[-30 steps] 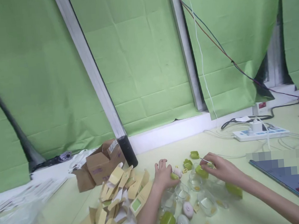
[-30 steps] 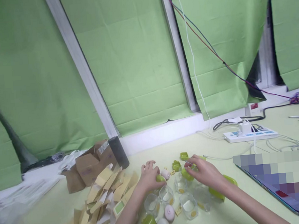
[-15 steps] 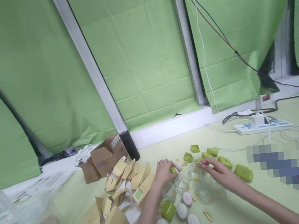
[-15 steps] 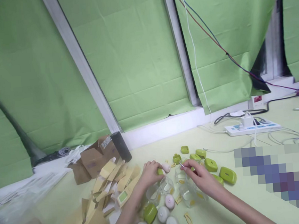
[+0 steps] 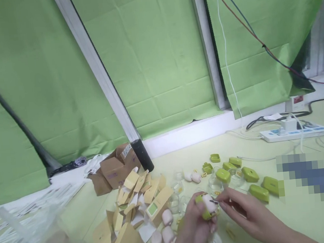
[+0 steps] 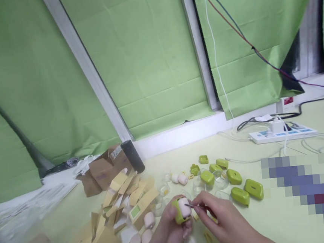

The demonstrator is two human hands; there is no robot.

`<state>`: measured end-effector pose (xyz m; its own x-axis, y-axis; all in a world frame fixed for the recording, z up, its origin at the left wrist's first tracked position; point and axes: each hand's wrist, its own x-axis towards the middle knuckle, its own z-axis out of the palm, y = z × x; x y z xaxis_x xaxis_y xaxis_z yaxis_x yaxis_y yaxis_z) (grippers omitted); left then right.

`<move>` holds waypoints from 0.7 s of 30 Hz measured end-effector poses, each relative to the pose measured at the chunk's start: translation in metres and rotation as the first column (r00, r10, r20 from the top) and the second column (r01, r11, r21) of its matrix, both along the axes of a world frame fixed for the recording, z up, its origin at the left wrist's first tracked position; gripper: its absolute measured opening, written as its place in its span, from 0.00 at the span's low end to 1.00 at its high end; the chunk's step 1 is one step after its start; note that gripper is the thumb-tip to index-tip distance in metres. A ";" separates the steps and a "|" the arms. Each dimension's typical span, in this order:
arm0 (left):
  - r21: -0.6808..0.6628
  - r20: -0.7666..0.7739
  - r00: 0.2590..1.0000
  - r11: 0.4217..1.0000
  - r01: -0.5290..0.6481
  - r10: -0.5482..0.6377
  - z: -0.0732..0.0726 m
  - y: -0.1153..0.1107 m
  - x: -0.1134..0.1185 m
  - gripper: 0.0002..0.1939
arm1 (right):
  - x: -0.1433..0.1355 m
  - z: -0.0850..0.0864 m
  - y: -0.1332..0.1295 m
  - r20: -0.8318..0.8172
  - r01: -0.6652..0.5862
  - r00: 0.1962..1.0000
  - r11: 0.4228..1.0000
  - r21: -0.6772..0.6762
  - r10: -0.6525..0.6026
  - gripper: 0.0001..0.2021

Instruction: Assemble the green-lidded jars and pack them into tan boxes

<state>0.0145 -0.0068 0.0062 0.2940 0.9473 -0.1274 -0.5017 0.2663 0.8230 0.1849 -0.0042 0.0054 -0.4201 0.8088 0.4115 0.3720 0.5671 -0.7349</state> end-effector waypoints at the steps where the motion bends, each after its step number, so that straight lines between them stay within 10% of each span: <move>1: 0.028 -0.010 1.000 1.000 -0.015 0.015 -0.005 -0.003 -0.001 0.26 | 0.000 0.000 -0.002 0.034 -0.009 0.999 1.000 0.027 0.008 0.10; 21: 0.261 -0.152 0.983 0.964 -0.058 0.100 -0.023 -0.008 -0.009 0.28 | -0.004 -0.006 -0.006 -0.025 -0.004 1.000 0.951 -0.310 -0.004 0.14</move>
<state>0.0052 -0.0152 -0.0173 0.2125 0.9738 0.0806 -0.3664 0.0029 0.9304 0.1805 -0.0100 -0.0009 -0.4131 0.8981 0.1509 0.3507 0.3098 -0.8838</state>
